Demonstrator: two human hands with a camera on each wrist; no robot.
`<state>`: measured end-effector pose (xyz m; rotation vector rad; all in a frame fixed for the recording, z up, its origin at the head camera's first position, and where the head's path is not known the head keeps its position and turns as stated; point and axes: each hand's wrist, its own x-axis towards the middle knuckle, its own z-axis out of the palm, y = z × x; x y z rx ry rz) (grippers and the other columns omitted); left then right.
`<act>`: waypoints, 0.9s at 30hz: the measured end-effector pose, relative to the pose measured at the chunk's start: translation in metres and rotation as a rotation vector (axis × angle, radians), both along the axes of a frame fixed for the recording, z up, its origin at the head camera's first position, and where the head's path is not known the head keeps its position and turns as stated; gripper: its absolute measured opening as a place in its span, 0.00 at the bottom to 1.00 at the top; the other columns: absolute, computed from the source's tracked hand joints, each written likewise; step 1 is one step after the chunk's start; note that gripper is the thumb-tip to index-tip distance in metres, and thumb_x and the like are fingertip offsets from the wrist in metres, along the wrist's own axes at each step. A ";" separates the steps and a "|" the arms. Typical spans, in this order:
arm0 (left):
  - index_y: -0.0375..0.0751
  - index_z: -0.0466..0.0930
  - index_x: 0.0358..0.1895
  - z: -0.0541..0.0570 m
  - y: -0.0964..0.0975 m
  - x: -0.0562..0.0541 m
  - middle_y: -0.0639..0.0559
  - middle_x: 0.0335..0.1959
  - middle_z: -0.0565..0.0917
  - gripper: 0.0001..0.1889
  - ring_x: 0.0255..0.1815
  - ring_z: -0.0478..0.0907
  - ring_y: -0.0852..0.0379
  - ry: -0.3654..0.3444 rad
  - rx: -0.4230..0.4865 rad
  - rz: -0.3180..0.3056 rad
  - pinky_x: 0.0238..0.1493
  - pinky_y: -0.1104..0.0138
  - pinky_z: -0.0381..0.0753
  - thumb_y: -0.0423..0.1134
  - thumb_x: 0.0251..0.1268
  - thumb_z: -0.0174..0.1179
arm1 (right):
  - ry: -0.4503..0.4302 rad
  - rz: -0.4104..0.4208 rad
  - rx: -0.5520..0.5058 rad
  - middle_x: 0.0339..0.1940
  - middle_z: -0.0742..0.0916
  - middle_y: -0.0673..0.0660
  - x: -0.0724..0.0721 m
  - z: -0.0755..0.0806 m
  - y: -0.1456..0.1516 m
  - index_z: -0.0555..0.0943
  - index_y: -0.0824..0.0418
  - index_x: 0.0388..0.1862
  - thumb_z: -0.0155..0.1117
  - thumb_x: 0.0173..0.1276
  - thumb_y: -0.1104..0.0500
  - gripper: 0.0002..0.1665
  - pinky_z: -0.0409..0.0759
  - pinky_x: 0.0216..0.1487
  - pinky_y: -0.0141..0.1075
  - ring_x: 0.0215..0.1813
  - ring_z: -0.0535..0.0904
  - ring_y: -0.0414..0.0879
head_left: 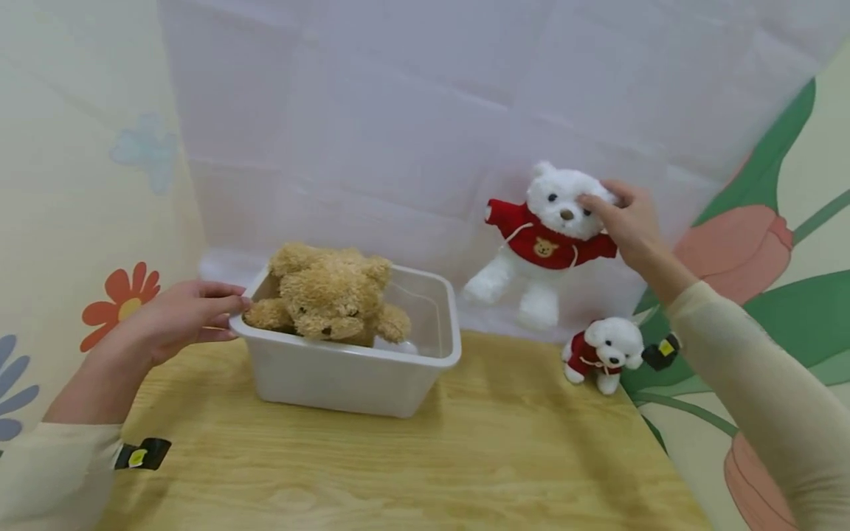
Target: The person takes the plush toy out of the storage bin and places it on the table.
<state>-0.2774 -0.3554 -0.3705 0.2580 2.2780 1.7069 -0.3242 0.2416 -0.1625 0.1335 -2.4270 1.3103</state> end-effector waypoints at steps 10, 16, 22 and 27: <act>0.21 0.53 0.75 0.001 -0.009 0.003 0.38 0.54 0.72 0.39 0.38 0.80 0.51 -0.015 0.016 0.015 0.47 0.62 0.85 0.49 0.80 0.56 | -0.123 -0.034 0.139 0.53 0.80 0.52 -0.004 -0.042 0.056 0.73 0.60 0.74 0.69 0.69 0.39 0.42 0.79 0.42 0.27 0.49 0.76 0.43; 0.21 0.55 0.74 -0.003 -0.008 0.003 0.41 0.49 0.74 0.37 0.38 0.79 0.51 -0.037 0.029 0.006 0.47 0.61 0.86 0.48 0.80 0.56 | -0.171 -0.031 0.223 0.57 0.78 0.57 -0.003 -0.080 0.088 0.69 0.60 0.77 0.65 0.72 0.39 0.43 0.78 0.44 0.30 0.51 0.74 0.44; 0.20 0.53 0.75 -0.005 -0.009 0.006 0.37 0.54 0.72 0.38 0.38 0.80 0.51 -0.034 0.001 0.000 0.47 0.61 0.86 0.49 0.80 0.55 | -0.192 0.003 0.250 0.66 0.75 0.67 -0.003 -0.108 0.095 0.66 0.61 0.79 0.64 0.73 0.37 0.45 0.79 0.53 0.46 0.57 0.73 0.53; 0.20 0.54 0.74 -0.006 -0.012 0.006 0.35 0.59 0.70 0.37 0.39 0.80 0.51 -0.018 0.015 -0.003 0.47 0.61 0.86 0.48 0.81 0.54 | -0.217 0.043 0.253 0.72 0.71 0.66 -0.002 -0.122 0.090 0.67 0.62 0.78 0.65 0.72 0.38 0.45 0.75 0.57 0.57 0.61 0.72 0.59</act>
